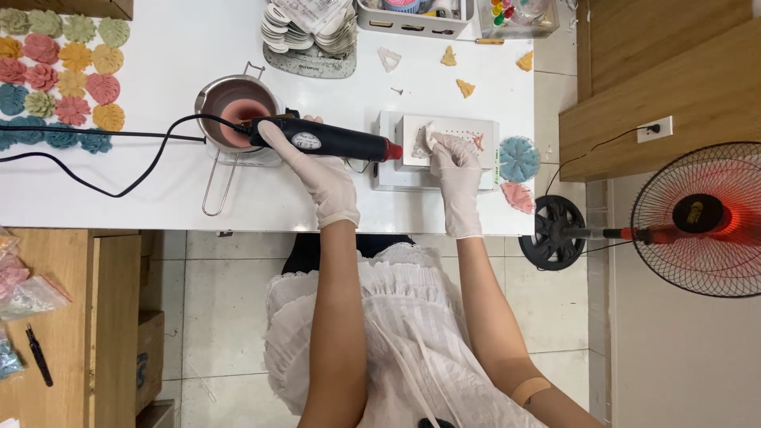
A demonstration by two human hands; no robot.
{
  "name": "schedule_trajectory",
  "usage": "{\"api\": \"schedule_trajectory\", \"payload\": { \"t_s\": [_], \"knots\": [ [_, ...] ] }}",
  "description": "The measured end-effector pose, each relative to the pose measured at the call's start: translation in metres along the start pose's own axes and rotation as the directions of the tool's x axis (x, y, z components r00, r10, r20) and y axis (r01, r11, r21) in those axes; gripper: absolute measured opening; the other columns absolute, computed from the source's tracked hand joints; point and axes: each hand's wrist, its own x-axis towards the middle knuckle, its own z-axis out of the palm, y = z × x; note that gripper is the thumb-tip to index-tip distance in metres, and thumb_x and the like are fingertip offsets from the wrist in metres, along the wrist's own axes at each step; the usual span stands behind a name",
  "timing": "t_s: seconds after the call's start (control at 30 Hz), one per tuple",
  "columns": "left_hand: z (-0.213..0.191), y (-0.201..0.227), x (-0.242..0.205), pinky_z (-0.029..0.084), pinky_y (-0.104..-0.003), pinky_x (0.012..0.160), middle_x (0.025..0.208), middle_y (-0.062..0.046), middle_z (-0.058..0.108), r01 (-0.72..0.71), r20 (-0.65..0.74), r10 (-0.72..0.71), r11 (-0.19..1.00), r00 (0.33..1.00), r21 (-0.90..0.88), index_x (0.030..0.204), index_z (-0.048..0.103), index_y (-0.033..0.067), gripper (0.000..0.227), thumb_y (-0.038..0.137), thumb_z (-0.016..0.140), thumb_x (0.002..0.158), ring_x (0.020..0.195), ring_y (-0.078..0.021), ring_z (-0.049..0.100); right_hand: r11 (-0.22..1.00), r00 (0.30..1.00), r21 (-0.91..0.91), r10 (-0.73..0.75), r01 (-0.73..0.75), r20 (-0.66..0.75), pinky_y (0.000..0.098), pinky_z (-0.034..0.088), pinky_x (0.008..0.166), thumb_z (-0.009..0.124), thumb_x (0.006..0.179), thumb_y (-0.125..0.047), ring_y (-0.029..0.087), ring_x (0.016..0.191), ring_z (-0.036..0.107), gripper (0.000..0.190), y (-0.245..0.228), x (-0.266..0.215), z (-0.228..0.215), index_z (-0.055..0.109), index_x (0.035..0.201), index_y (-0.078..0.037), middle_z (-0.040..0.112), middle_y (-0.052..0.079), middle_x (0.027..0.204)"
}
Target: Using a heat gun to smooth wax components and cleaning small wax items with a tissue while wearing gloves.
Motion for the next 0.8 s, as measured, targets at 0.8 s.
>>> {"api": "schedule_trajectory", "payload": {
  "t_s": [0.8],
  "knots": [
    [-0.008,-0.011,0.0,0.049,-0.043,0.106,0.116,-0.013,0.05,0.053,-0.043,-0.054,0.998,0.998,-0.033,0.148,0.037,0.004,0.088,0.053,0.076,0.086,0.109,-0.0263,0.055,0.922,0.961,-0.296,-0.198,0.249,0.19,0.0227,0.055,0.089,0.07,0.095,0.001,0.01,0.1,0.068,0.021,-0.013,0.007,-0.007,0.076,0.115,-0.001,0.067,0.003,0.115]
  ]
}}
